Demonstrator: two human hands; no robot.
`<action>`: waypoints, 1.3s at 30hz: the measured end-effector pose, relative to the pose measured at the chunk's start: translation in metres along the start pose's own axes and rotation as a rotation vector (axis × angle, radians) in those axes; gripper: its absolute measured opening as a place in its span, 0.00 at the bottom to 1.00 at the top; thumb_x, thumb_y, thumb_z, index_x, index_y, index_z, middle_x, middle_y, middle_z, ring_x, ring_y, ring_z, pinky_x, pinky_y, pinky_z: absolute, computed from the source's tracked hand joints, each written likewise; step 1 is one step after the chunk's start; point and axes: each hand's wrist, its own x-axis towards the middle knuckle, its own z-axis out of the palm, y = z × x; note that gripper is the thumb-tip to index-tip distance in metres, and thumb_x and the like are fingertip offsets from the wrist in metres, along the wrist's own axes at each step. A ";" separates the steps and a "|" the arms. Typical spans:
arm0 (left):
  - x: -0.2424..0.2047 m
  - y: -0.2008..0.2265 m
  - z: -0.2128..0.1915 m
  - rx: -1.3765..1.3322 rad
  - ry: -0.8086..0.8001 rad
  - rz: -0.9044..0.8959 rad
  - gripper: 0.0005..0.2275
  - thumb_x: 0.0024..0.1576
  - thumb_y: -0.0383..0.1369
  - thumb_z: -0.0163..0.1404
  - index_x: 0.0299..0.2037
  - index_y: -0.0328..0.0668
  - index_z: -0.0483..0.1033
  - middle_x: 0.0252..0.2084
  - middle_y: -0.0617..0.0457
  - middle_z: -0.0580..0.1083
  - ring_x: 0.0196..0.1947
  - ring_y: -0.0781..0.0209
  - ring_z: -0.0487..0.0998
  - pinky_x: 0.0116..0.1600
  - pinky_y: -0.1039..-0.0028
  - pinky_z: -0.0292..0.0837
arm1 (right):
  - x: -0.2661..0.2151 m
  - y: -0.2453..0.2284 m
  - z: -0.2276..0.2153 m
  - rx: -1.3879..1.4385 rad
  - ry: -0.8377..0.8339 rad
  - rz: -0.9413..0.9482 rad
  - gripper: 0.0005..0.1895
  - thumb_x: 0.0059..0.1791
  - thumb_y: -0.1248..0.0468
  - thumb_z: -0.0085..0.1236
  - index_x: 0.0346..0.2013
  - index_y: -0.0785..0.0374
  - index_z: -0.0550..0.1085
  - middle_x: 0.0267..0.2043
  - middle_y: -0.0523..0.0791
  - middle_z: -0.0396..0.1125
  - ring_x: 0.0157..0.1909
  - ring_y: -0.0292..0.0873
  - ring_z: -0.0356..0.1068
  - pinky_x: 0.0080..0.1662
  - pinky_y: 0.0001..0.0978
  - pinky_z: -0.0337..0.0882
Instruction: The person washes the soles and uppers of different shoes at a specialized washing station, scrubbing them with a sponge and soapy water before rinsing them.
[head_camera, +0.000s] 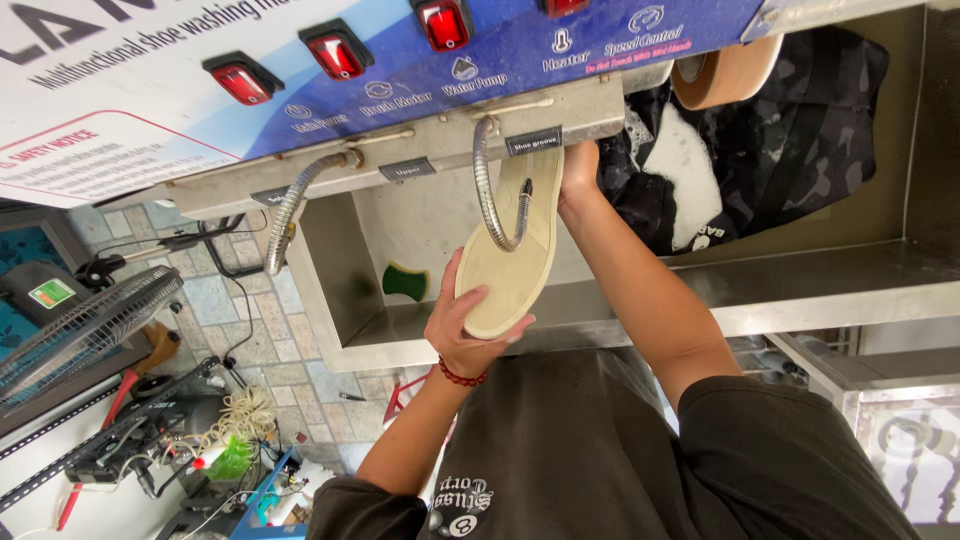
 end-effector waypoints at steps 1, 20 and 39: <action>-0.009 -0.005 -0.002 -0.002 -0.006 -0.008 0.34 0.39 0.42 0.75 0.51 0.40 0.68 0.61 0.23 0.69 0.57 0.35 0.79 0.55 0.62 0.83 | -0.005 0.003 -0.008 -0.001 0.009 0.005 0.25 0.57 0.54 0.37 0.60 0.70 0.67 0.54 0.53 0.70 0.51 0.49 0.74 0.51 0.46 0.78; -0.018 -0.044 0.019 -0.067 -0.161 0.007 0.33 0.42 0.37 0.74 0.53 0.42 0.65 0.68 0.24 0.61 0.67 0.29 0.70 0.66 0.52 0.75 | 0.049 0.030 -0.039 0.344 -0.142 0.046 0.31 0.57 0.47 0.33 0.63 0.67 0.64 0.61 0.55 0.64 0.59 0.52 0.69 0.60 0.49 0.72; 0.026 -0.007 0.035 -0.085 0.141 -0.187 0.33 0.39 0.38 0.75 0.53 0.39 0.70 0.66 0.26 0.67 0.67 0.37 0.73 0.67 0.59 0.76 | 0.110 0.046 -0.007 0.024 -0.182 0.063 0.26 0.58 0.52 0.34 0.61 0.68 0.67 0.58 0.56 0.70 0.54 0.49 0.76 0.50 0.43 0.79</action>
